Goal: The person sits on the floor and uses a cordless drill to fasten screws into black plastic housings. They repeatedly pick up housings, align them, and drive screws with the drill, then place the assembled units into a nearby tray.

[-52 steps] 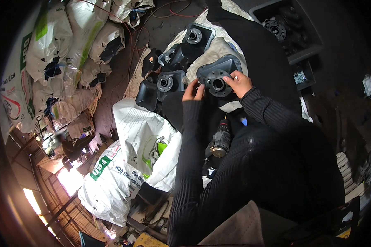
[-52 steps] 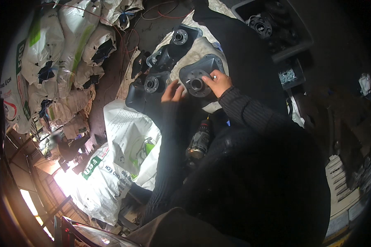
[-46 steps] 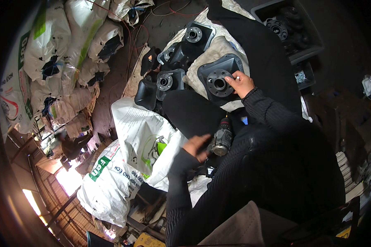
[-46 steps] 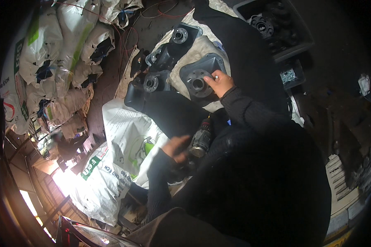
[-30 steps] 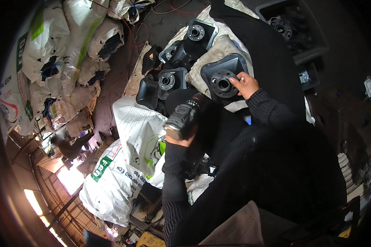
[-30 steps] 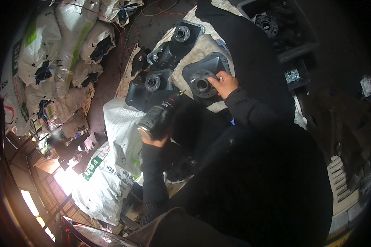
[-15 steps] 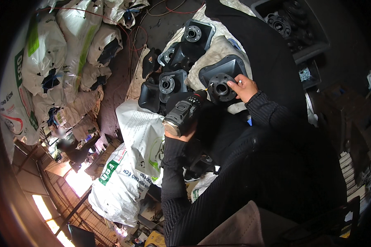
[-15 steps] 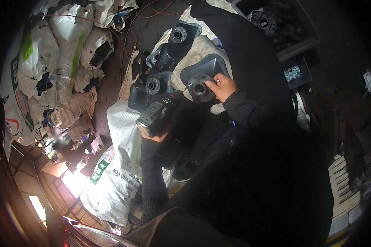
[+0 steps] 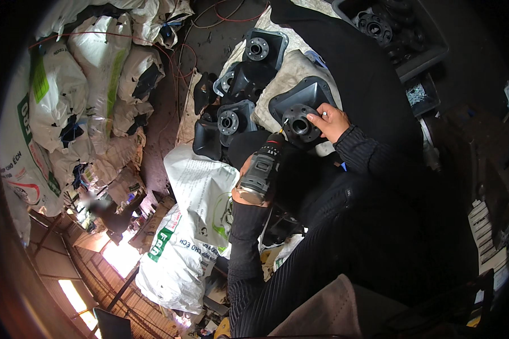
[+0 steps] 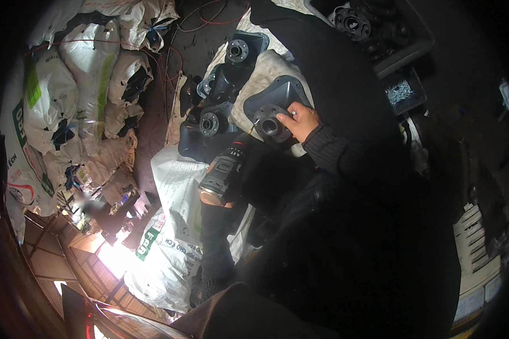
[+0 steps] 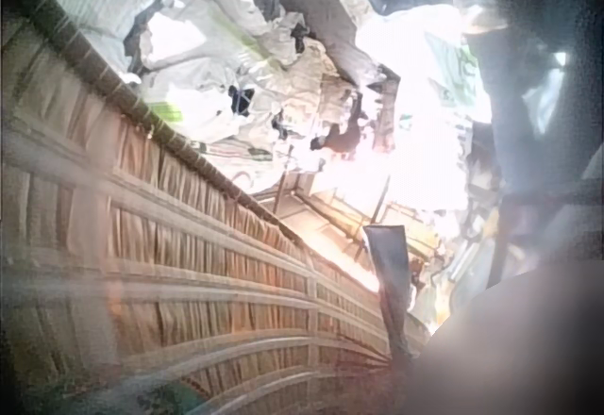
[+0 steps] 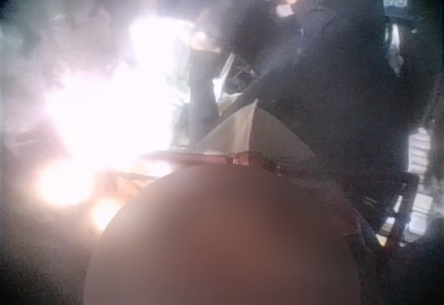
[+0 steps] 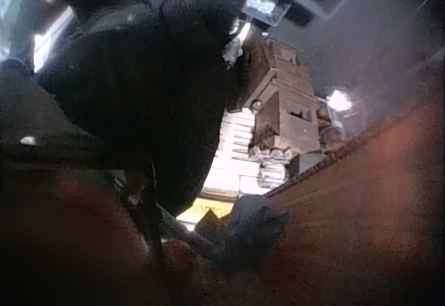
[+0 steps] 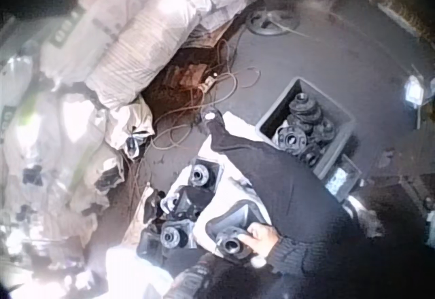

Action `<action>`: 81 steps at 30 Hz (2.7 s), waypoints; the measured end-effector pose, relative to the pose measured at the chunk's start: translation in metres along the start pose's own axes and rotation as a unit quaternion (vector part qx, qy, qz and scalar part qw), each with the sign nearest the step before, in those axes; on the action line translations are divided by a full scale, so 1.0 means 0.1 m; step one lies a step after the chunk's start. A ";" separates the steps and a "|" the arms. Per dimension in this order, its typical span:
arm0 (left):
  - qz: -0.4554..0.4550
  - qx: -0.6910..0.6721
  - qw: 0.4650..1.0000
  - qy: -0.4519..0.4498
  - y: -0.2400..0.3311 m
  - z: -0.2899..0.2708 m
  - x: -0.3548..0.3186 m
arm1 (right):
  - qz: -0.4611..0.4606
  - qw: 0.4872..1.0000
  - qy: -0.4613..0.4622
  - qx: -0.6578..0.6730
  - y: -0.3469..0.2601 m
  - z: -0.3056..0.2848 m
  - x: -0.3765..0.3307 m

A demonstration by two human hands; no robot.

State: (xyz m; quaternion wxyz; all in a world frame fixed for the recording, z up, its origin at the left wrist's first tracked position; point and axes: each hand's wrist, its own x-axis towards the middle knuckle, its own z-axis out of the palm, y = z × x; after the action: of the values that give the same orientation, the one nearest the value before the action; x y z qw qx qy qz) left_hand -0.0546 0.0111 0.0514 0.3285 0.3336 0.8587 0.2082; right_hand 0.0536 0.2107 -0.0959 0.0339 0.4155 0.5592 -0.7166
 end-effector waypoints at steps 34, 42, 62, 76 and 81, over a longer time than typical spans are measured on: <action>0.004 0.196 0.975 -0.105 -0.05 -0.22 0.35 | 0.038 0.998 0.009 0.040 -0.02 0.02 0.04; 0.165 0.359 0.918 -0.018 0.44 -0.20 0.05 | -0.164 0.981 0.096 -0.030 -0.03 -0.06 -0.06; 0.044 -0.016 0.998 -0.045 0.35 -0.06 -0.68 | 0.037 0.884 -0.358 0.297 -0.11 -0.52 -0.42; 0.056 -0.030 0.990 -0.127 0.12 -0.10 -0.60 | 0.126 0.843 -0.418 0.314 -0.21 -0.58 -0.38; 0.034 -0.133 0.989 -0.046 0.06 -0.01 -0.28 | 0.137 0.906 -0.207 0.342 -0.10 -0.47 -0.34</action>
State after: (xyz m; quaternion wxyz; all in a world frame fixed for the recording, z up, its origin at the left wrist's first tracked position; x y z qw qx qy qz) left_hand -0.0374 -0.0048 0.0672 0.4019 0.3250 0.7955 0.3162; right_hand 0.0969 0.2398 -0.0679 0.1024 0.3161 0.1980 -0.9221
